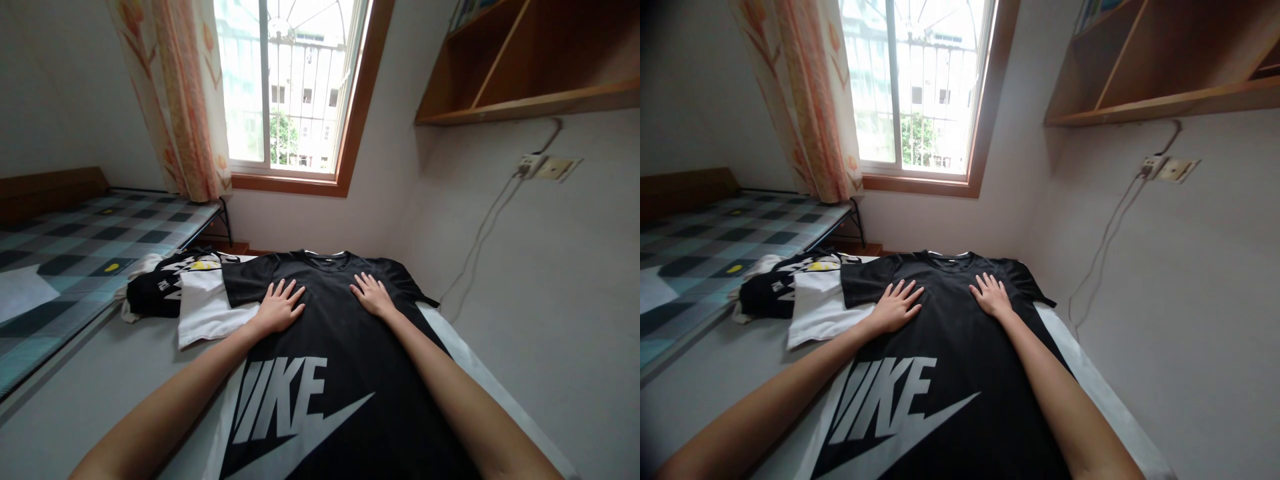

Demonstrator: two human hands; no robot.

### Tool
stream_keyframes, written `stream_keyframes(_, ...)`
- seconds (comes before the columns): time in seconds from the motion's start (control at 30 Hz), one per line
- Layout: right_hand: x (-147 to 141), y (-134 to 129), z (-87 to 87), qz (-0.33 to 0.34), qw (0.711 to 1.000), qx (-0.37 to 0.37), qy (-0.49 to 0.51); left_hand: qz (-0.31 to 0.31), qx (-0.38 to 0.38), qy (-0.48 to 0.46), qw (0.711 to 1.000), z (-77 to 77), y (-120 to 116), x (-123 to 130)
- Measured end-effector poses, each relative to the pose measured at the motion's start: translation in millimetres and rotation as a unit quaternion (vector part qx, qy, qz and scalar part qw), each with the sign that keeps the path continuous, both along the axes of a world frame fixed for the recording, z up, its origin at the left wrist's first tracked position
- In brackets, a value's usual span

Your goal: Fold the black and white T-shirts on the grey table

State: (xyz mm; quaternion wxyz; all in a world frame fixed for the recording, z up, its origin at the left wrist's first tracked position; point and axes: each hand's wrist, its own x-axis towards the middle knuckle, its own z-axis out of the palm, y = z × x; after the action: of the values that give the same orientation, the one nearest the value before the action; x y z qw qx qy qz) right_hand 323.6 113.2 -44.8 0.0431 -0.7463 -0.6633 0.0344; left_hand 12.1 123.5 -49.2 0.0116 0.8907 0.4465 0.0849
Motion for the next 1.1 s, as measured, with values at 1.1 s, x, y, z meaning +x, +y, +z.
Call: stream_keyframes(1.1,-20,-106,3.7,-0.001,1.0,0.007,0.0,-0.048,0.008,-0.007,0.999,-5.2,-53,-9)
